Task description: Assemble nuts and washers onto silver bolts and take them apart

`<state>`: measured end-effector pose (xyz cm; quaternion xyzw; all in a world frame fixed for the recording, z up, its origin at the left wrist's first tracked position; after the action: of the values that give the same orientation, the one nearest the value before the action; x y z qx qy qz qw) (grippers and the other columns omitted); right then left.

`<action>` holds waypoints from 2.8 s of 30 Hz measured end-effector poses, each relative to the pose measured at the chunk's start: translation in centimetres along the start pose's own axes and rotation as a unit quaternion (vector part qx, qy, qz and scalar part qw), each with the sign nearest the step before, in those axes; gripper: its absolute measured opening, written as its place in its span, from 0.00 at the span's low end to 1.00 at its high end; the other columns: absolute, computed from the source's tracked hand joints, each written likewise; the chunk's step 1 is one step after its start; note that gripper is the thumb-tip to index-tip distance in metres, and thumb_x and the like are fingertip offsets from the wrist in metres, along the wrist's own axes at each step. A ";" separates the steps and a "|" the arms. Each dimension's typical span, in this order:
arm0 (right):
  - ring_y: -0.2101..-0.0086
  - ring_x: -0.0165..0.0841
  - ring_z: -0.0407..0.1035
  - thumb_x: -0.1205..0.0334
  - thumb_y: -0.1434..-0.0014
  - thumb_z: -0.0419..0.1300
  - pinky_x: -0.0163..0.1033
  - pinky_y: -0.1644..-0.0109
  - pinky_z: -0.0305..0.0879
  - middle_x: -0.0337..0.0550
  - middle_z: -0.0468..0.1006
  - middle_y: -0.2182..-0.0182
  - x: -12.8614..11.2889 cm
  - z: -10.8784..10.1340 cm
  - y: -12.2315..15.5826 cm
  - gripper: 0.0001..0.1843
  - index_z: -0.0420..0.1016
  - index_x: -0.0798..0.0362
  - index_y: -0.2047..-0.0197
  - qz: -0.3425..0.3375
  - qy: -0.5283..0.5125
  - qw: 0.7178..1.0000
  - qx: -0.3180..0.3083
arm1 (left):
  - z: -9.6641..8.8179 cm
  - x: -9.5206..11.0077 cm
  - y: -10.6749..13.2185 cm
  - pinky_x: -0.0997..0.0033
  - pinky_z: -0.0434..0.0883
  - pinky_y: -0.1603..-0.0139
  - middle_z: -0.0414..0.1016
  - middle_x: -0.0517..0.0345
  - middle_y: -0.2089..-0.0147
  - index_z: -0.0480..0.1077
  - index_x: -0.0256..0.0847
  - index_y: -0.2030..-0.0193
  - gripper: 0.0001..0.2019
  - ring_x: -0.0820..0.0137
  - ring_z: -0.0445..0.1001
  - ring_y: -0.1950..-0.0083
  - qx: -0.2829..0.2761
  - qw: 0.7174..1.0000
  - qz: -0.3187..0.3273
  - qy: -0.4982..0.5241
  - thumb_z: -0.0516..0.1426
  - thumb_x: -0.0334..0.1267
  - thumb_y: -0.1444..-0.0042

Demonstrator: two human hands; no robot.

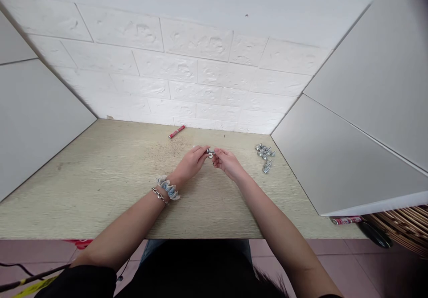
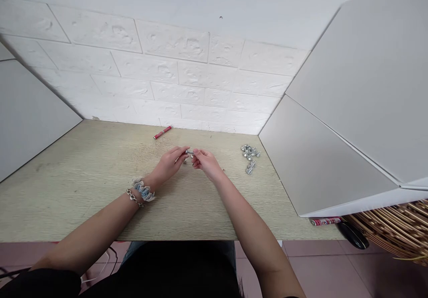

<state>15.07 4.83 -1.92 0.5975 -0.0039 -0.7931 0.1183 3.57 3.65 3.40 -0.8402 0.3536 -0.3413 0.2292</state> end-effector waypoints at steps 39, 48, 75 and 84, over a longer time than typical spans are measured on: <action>0.87 0.23 0.54 0.39 0.48 0.48 0.30 0.85 0.44 0.35 0.58 0.90 0.8 -0.4 0.4 0.28 0.55 0.54 0.84 0.071 0.092 0.993 0.031 | 0.7 1.0 0.3 0.70 0.67 0.58 0.70 0.51 0.61 0.63 0.36 0.50 0.13 0.70 0.69 0.60 -0.028 0.999 0.023 0.014 0.47 0.35 0.40; 0.81 0.22 0.60 0.51 0.57 0.63 0.28 0.78 0.56 0.34 0.69 0.81 -0.3 0.0 0.0 0.17 0.63 0.54 0.72 -0.009 -0.062 0.998 0.014 | 0.2 -0.3 0.1 0.71 0.67 0.58 0.71 0.49 0.60 0.65 0.35 0.51 0.13 0.69 0.70 0.58 0.008 0.999 -0.024 0.021 0.48 0.35 0.41; 0.65 0.26 0.72 0.73 0.48 0.55 0.32 0.56 0.69 0.40 0.74 0.71 -0.1 -1.5 -0.2 0.07 0.62 0.54 0.66 -0.031 -0.116 0.983 0.138 | -0.5 -3.8 0.1 0.69 0.66 0.60 0.73 0.57 0.68 0.68 0.37 0.53 0.15 0.70 0.70 0.66 0.052 0.955 -0.248 0.157 0.52 0.38 0.46; 0.71 0.29 0.72 0.56 0.51 0.59 0.35 0.67 0.70 0.41 0.75 0.73 -1.4 -1.0 0.7 0.12 0.66 0.54 0.66 -0.131 0.077 0.980 0.132 | 2.8 -3.6 1.1 0.77 0.69 0.65 0.72 0.57 0.68 0.71 0.36 0.62 0.10 0.75 0.73 0.67 0.002 0.703 -0.369 0.608 0.58 0.38 0.50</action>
<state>16.48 4.52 -0.78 0.6622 -0.0212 -0.7461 -0.0662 3.28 6.02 -0.63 -0.5132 0.0772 -0.8360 -0.1782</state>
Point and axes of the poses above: each hand's wrist, its own y-axis away from the middle knuckle, its own z-axis out of the palm, x = y × z, the point moved 7 cm from there along -y, towards the middle knuckle
